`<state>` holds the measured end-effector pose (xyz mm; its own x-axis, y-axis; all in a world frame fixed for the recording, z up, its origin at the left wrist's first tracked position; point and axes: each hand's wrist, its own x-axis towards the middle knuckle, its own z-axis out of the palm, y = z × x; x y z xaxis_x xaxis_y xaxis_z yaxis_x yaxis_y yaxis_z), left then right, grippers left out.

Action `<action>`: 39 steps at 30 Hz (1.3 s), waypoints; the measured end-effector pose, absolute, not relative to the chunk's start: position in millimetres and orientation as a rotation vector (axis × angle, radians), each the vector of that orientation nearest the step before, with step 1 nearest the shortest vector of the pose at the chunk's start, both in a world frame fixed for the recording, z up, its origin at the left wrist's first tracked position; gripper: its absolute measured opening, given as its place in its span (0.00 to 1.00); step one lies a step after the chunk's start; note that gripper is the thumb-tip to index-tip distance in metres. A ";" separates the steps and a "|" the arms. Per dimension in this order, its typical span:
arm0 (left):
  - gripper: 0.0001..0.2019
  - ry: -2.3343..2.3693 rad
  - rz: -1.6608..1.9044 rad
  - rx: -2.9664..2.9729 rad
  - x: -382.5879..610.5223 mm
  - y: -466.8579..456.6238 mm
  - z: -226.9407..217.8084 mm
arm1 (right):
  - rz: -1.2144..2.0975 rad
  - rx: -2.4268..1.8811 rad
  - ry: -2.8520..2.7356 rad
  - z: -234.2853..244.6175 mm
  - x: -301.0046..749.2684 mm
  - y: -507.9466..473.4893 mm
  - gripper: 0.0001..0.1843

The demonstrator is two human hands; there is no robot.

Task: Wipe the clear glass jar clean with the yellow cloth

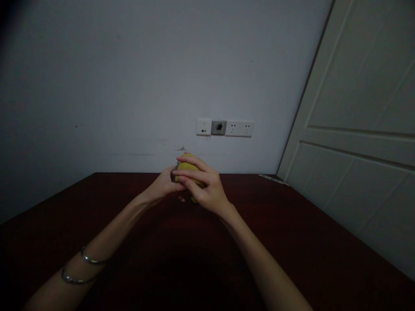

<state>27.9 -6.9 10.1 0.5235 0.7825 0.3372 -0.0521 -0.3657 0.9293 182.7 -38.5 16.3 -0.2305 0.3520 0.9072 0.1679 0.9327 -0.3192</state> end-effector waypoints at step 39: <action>0.22 0.588 0.813 1.648 18.5 -1.4 7.7 | 0.239 -0.588 -2.087 17.6 203.2 -30.1 0.49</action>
